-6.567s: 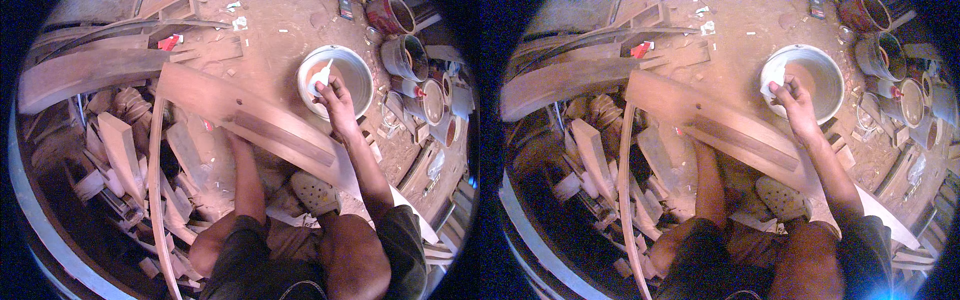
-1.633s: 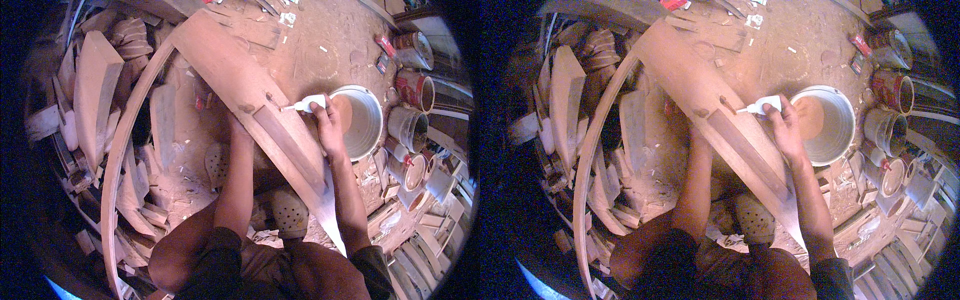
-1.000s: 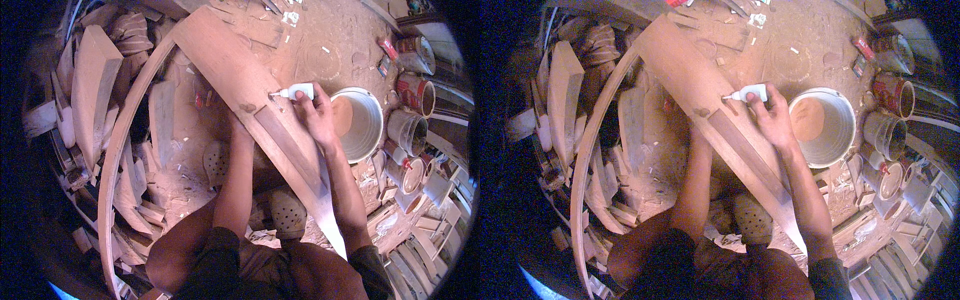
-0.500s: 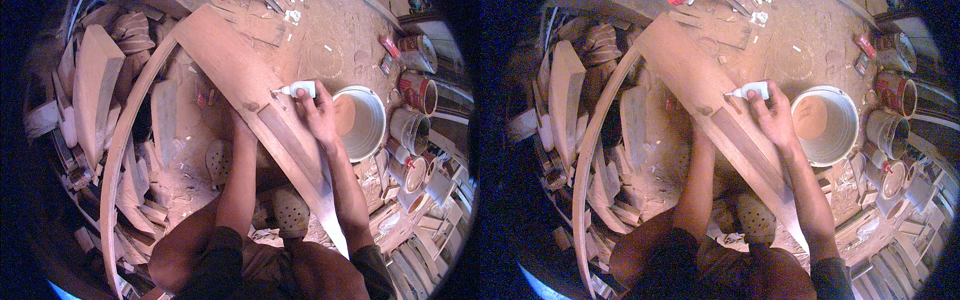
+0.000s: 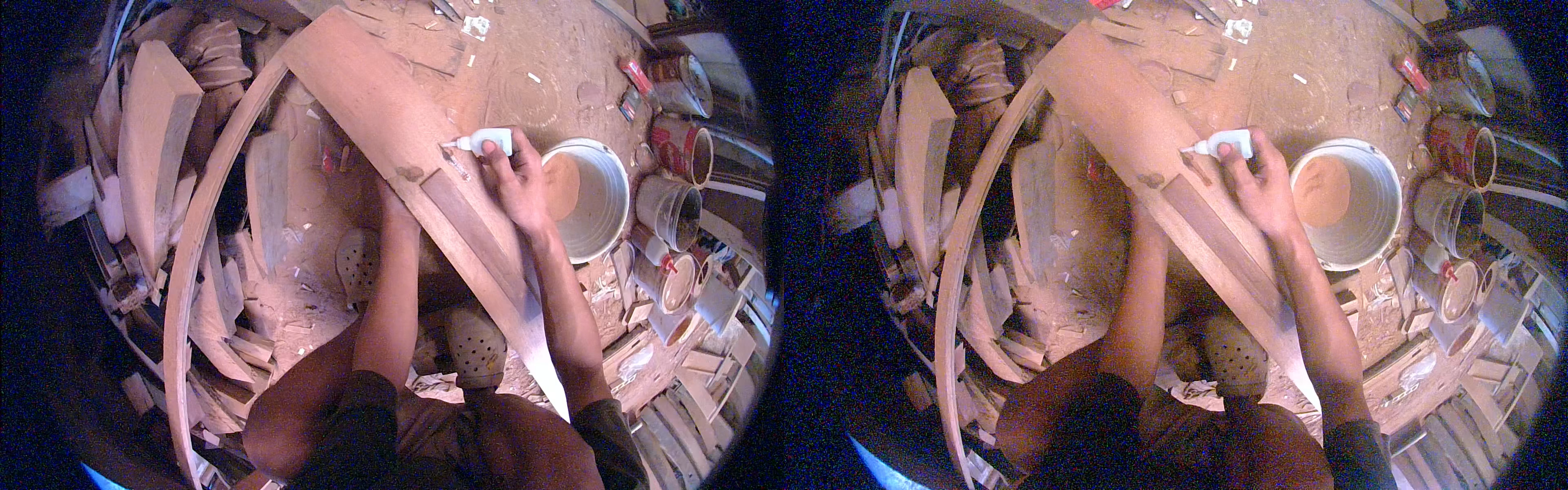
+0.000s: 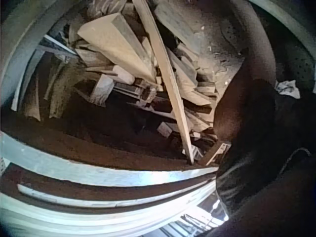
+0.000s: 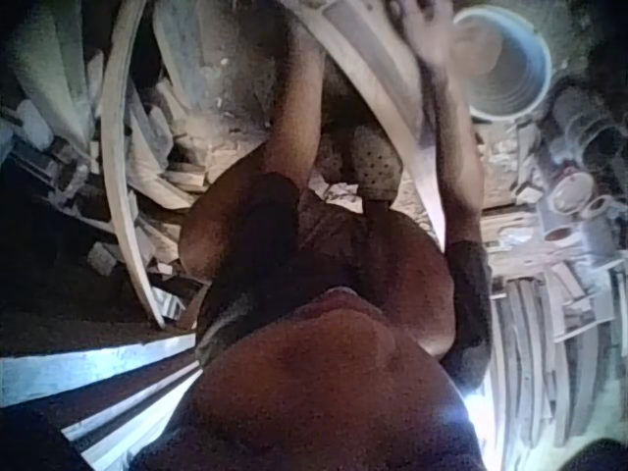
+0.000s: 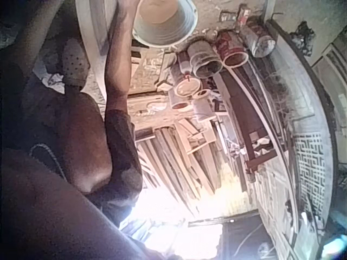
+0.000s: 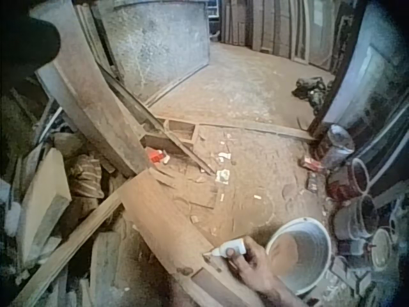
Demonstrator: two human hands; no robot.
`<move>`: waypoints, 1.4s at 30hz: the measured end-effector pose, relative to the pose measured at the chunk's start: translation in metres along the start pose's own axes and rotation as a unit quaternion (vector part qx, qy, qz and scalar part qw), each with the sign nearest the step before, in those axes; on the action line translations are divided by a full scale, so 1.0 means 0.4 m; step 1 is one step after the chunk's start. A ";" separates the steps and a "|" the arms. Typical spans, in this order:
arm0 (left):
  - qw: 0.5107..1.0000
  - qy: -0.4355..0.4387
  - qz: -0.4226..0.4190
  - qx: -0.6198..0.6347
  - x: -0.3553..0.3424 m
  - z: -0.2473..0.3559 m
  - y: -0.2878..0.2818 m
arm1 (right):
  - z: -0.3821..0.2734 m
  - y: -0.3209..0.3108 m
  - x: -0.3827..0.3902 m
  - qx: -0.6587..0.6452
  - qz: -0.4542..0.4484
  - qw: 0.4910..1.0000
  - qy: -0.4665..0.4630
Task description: The person sits on the floor and repairs a long, curved wooden piece by applying glue to a gap and inserting a small wooden filler. They use a hammer to tap the filler into place and a scraper to smooth the surface.
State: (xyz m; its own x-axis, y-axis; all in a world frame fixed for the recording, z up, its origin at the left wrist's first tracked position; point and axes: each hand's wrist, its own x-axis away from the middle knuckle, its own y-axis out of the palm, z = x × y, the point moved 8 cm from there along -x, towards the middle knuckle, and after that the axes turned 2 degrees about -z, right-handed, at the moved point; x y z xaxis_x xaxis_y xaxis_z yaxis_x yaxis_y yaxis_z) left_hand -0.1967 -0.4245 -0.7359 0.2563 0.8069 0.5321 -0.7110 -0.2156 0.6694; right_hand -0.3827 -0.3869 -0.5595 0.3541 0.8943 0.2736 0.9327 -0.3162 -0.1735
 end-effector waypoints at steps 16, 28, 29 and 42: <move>0.994 -0.047 -0.075 0.063 -0.043 -0.007 -0.084 | 0.016 -0.133 0.058 -0.289 0.073 0.953 0.055; 0.997 -0.031 -0.036 -0.053 0.054 0.055 -0.022 | 0.015 -0.365 0.156 -0.367 0.199 0.908 0.042; 0.997 -0.032 -0.028 -0.065 0.060 0.054 -0.036 | 0.019 -0.380 0.165 -0.376 0.215 0.900 0.045; 0.965 -0.049 0.191 -0.174 0.200 0.047 -0.282 | 0.146 -0.692 0.369 -0.358 0.345 0.867 0.029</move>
State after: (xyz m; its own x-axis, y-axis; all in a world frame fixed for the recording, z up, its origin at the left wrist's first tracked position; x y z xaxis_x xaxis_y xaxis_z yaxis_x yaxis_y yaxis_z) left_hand -0.0835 -0.3459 -0.7590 -0.0192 0.6450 0.7640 -0.9380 -0.2761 0.2095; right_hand -0.5926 -0.1488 -0.5262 0.8285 0.4023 0.3896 0.2929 -0.9042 0.3110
